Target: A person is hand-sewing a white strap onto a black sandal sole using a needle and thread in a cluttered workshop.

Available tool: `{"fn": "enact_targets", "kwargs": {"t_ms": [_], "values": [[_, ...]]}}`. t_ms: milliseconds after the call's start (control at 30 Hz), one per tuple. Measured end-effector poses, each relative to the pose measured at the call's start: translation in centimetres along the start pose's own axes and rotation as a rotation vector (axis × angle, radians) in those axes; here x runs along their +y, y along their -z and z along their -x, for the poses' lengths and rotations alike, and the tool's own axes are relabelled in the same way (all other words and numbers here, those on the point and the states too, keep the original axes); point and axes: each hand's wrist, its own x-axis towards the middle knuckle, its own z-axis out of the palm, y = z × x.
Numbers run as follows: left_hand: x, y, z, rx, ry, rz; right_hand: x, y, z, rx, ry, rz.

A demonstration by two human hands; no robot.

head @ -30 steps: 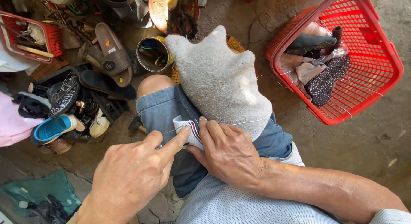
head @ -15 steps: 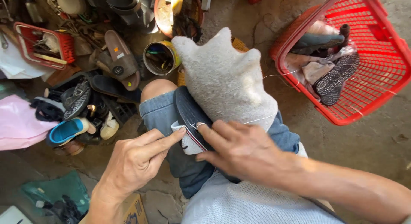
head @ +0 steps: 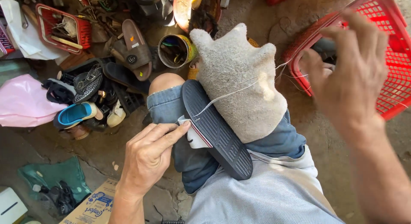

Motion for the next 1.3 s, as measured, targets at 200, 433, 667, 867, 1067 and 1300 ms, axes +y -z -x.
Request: {"fn": "enact_targets", "kwargs": {"t_ms": [200,433,667,867,1067,1300], "values": [[2.2,-0.5,-1.3,0.129,-0.054,-0.106,-10.4,-1.1,-0.8,-0.177,0.444,-0.400],[2.6,-1.8,-0.2,0.157,-0.003,-0.252,-9.3,4.1,-0.4,-0.388,0.285,-0.921],[3.0,-1.5,-1.2,0.168,-0.067,-0.304,-10.5,3.2,-2.4,-0.526,0.158,-1.004],[3.1,-1.7,-1.3,0.166,-0.059,-0.312,-11.2,1.3,-3.4,-0.630,0.241,-0.818],[2.0,-2.3,-1.1,0.129,-0.026,-0.328,-9.9,1.3,-4.4,-0.744,0.444,-0.762],[0.9,-2.1,-0.3,0.101,0.021,-0.538,-11.2,1.4,-6.0,-0.786,0.683,-0.567]]}}
